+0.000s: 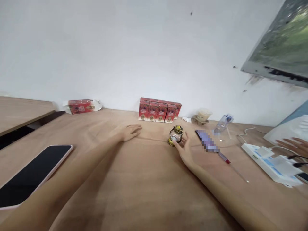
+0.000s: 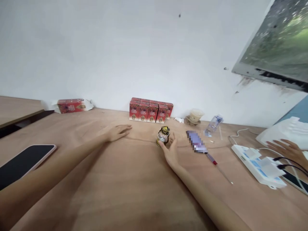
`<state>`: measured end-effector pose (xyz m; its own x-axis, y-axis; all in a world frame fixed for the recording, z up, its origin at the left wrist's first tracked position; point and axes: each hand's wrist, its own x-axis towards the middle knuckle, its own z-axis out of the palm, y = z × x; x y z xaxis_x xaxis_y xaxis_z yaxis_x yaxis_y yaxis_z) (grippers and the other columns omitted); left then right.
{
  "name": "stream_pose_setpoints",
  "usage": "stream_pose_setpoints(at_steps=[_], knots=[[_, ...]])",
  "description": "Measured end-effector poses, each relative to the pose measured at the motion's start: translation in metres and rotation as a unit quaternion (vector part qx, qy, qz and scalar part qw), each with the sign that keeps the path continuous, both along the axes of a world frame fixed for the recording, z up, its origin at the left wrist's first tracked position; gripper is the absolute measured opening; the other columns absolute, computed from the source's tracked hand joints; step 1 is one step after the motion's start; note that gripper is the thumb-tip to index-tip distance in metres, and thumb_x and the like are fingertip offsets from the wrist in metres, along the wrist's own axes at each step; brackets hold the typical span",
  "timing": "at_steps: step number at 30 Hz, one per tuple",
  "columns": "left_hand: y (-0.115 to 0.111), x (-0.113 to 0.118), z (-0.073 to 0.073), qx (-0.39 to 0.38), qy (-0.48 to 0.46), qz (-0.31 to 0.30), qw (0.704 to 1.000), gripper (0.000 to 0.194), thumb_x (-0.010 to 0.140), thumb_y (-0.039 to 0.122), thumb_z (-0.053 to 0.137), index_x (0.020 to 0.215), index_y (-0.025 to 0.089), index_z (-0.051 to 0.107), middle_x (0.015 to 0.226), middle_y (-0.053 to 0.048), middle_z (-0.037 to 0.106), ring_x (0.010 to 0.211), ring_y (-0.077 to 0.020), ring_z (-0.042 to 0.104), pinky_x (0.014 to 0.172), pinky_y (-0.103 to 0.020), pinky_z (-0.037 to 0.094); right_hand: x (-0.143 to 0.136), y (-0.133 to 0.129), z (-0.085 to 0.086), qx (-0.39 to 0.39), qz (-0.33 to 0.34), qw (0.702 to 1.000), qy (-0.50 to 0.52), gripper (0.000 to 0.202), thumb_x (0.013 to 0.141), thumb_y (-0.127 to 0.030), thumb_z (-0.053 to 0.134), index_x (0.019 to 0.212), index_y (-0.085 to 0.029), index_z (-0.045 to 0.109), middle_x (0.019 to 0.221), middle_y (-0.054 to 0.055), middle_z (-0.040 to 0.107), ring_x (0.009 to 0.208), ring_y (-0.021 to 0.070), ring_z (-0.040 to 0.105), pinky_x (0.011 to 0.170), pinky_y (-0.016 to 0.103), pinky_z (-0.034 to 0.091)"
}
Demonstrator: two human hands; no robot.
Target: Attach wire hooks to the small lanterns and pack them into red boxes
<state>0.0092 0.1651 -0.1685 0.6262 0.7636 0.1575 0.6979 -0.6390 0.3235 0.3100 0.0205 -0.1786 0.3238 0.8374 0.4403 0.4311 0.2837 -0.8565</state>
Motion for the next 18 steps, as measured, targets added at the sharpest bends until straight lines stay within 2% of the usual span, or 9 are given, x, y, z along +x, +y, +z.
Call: stream_pose_setpoints(at_steps=[2,3,4,6,7,8,11,14,18], knots=[[0.004,-0.032,0.001,0.01,0.006,0.029,1.0,0.055,0.089,0.047,0.029,0.132,0.018,0.047,0.143,-0.01,0.044,0.131,-0.023,0.04,0.11,-0.036,0.024,0.0,-0.021,0.001,0.058,-0.098,0.987,-0.109,0.067,0.078,-0.041,0.063,0.133,-0.017,0.034,0.137,0.018,0.044,0.128,0.0316,0.043,0.105,0.055,0.035],[0.004,-0.048,0.002,0.016,0.012,0.045,0.999,0.053,0.088,0.045,0.03,0.13,0.017,0.048,0.14,-0.011,0.047,0.129,-0.0239,0.042,0.108,-0.036,0.027,-0.001,-0.033,0.001,0.1,-0.096,0.974,-0.179,0.065,0.076,-0.036,0.065,0.132,-0.017,0.037,0.137,0.018,0.043,0.128,0.032,0.042,0.106,0.055,0.035],[0.003,-0.064,0.004,0.025,0.018,0.063,0.998,0.051,0.088,0.043,0.031,0.128,0.017,0.049,0.138,-0.012,0.049,0.127,-0.025,0.044,0.107,-0.037,0.029,-0.002,-0.043,0.002,0.156,-0.071,0.956,-0.237,0.064,0.075,-0.029,0.068,0.131,-0.02,0.039,0.136,0.017,0.045,0.127,0.0312,0.044,0.104,0.053,0.038],[0.0,-0.092,0.008,0.045,0.033,0.094,0.994,0.046,0.087,0.039,0.035,0.123,0.017,0.053,0.131,-0.012,0.054,0.12,-0.0263,0.049,0.103,-0.038,0.033,-0.008,-0.06,0.001,0.288,0.018,0.903,-0.318,0.065,0.071,-0.017,0.069,0.128,-0.028,0.041,0.13,0.01,0.049,0.119,0.027,0.052,0.094,0.047,0.049],[0.0,-0.104,0.009,0.056,0.043,0.107,0.992,0.042,0.086,0.036,0.037,0.119,0.018,0.055,0.126,-0.012,0.058,0.116,-0.0263,0.051,0.101,-0.038,0.035,-0.013,-0.066,0.001,0.334,0.066,0.876,-0.341,0.063,0.069,-0.012,0.068,0.124,-0.031,0.045,0.128,0.007,0.051,0.114,0.0247,0.055,0.091,0.044,0.052],[0.0,-0.114,0.011,0.068,0.053,0.118,0.989,0.038,0.084,0.033,0.039,0.114,0.019,0.057,0.12,-0.011,0.06,0.111,-0.0259,0.053,0.098,-0.038,0.036,-0.018,-0.071,0.0,0.365,0.087,0.857,-0.354,0.056,0.068,-0.008,0.066,0.116,-0.032,0.051,0.124,0.004,0.054,0.109,0.0227,0.058,0.088,0.043,0.054],[0.01,-0.139,0.015,0.102,0.086,0.147,0.98,0.027,0.081,0.028,0.044,0.101,0.02,0.061,0.104,-0.01,0.064,0.101,-0.0248,0.056,0.093,-0.037,0.038,-0.033,-0.076,-0.002,0.407,0.1,0.835,-0.356,0.036,0.068,-0.008,0.065,0.095,-0.033,0.061,0.11,0.001,0.062,0.095,0.0192,0.064,0.08,0.039,0.057],[0.029,-0.158,0.02,0.139,0.112,0.198,0.964,0.023,0.084,0.025,0.041,0.091,0.017,0.061,0.099,-0.014,0.064,0.102,-0.0282,0.054,0.092,-0.042,0.036,-0.038,-0.075,-0.008,0.4,0.082,0.829,-0.383,0.031,0.068,-0.014,0.069,0.088,-0.037,0.064,0.092,-0.003,0.069,0.086,0.0182,0.066,0.077,0.038,0.058],[0.051,-0.18,0.025,0.187,0.124,0.284,0.932,0.035,0.085,0.013,0.029,0.103,0.01,0.06,0.114,-0.022,0.059,0.121,-0.0319,0.043,0.1,-0.049,0.028,-0.03,-0.072,-0.02,0.411,0.078,0.815,-0.401,0.031,0.069,-0.018,0.073,0.088,-0.041,0.065,0.082,-0.009,0.069,0.086,0.0151,0.066,0.086,0.033,0.055]])
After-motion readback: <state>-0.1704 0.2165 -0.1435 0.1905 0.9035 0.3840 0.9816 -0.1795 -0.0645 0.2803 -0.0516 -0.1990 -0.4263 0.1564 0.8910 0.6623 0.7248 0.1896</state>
